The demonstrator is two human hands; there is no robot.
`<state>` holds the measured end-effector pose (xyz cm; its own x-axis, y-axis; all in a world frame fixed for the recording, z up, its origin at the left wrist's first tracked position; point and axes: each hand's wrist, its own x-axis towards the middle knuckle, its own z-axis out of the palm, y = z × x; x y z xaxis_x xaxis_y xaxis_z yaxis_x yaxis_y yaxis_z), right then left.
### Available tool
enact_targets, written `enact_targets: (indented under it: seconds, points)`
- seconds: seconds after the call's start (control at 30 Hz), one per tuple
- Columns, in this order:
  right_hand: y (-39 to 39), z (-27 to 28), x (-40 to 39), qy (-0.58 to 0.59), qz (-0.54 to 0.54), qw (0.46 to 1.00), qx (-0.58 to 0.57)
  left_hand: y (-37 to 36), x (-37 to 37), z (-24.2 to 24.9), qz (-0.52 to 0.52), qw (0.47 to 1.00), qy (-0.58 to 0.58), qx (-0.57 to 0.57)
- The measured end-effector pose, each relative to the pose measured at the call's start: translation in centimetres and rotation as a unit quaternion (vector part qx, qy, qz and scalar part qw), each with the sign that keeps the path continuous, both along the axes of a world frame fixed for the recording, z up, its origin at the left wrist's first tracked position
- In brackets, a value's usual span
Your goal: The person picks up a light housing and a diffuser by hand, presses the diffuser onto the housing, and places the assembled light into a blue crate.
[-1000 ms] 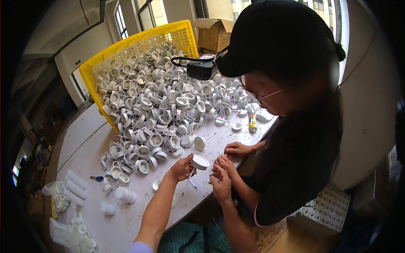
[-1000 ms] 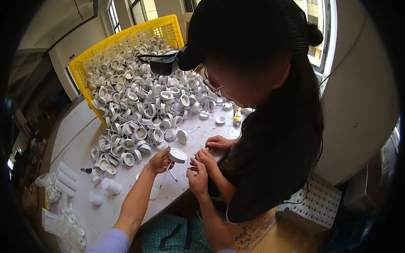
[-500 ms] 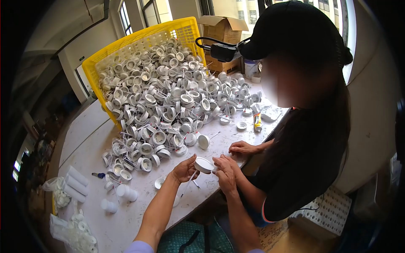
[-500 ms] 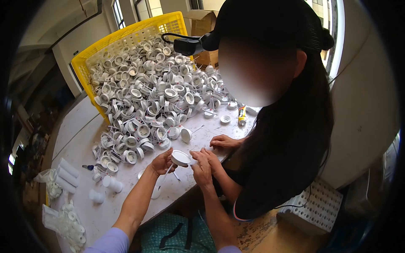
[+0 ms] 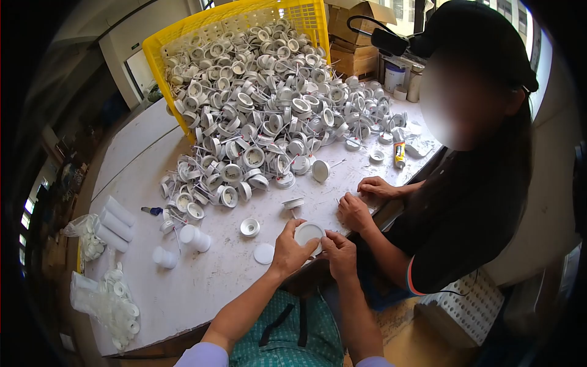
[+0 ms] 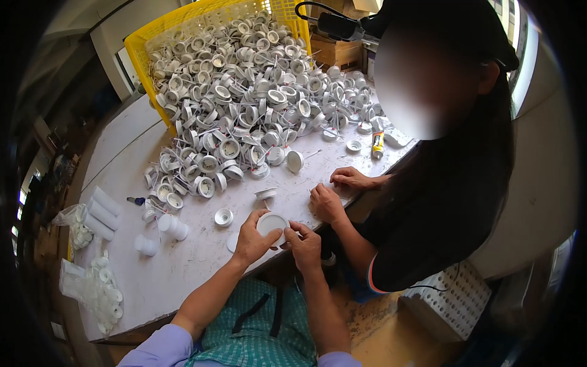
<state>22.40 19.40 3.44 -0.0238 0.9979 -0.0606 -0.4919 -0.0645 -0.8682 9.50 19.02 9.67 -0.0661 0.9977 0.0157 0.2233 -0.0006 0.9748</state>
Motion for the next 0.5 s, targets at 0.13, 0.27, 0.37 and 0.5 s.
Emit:
enact_targets:
  seconds: [0.13,0.27,0.37,0.5]
  points:
    - [-0.1,-0.2,-0.5,0.039,0.01,0.999,-0.033,0.1,0.3,-0.6,0.034,0.992,0.107,0.058]
    - [0.3,0.1,-0.5,0.089,0.044,0.993,-0.064,0.4,0.4,-0.4,0.053,0.989,0.127,0.044]
    - [0.6,0.0,-0.7,0.093,0.045,0.993,-0.062,0.4,0.5,-0.3,0.063,0.988,0.137,0.045]
    - [1.1,-0.8,-0.9,0.104,0.045,0.992,-0.055,0.8,0.4,-0.2,0.068,0.986,0.149,0.036]
